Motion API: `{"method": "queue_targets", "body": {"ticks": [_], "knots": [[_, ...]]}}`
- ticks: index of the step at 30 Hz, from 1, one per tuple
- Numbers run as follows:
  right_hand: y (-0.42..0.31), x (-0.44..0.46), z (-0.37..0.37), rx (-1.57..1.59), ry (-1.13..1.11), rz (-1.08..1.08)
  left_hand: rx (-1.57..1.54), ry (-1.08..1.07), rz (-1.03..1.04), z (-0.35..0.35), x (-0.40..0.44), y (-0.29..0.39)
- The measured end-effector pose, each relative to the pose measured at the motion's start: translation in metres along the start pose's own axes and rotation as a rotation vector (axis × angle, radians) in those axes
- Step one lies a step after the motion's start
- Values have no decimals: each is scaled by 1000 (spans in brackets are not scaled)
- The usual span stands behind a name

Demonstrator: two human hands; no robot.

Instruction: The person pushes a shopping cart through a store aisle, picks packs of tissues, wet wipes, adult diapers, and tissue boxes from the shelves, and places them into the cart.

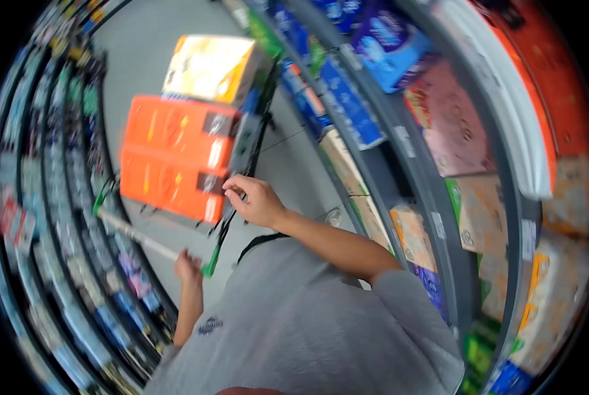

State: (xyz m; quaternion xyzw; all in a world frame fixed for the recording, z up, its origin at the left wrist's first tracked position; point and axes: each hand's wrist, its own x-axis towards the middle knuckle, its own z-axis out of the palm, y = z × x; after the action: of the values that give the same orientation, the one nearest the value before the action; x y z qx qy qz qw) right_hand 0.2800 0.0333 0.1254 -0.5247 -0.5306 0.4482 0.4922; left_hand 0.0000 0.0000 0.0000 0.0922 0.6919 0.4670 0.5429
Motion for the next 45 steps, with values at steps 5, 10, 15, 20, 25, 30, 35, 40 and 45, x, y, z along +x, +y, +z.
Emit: {"method": "queue_targets", "body": {"ticks": [5,10,15,20,25,30,35,40,45], "knots": [[25,-5,56,-59,-268,-61,-230,-181,-9,35,-41,-7],[59,-7,8,-246,-166,200,-224,-436,-130,109,-72,-8],[80,12,-34,-521,97,134,628,-725,544,120,-49,30],[84,43,-83,-649,145,79,825,-6,1313,133,50,151],[78,61,-106,-709,164,129,1241,14,1270,82,131,167],[96,80,-113,-866,149,140,1242,-25,1194,90,137,150],[75,83,-113,-1050,-75,435,1220,-50,1255,88,96,137],[87,60,-123,-1046,59,329,1282,-23,1252,83,67,117],[81,48,-135,-1079,-12,364,1249,58,1334,72,42,89]]}}
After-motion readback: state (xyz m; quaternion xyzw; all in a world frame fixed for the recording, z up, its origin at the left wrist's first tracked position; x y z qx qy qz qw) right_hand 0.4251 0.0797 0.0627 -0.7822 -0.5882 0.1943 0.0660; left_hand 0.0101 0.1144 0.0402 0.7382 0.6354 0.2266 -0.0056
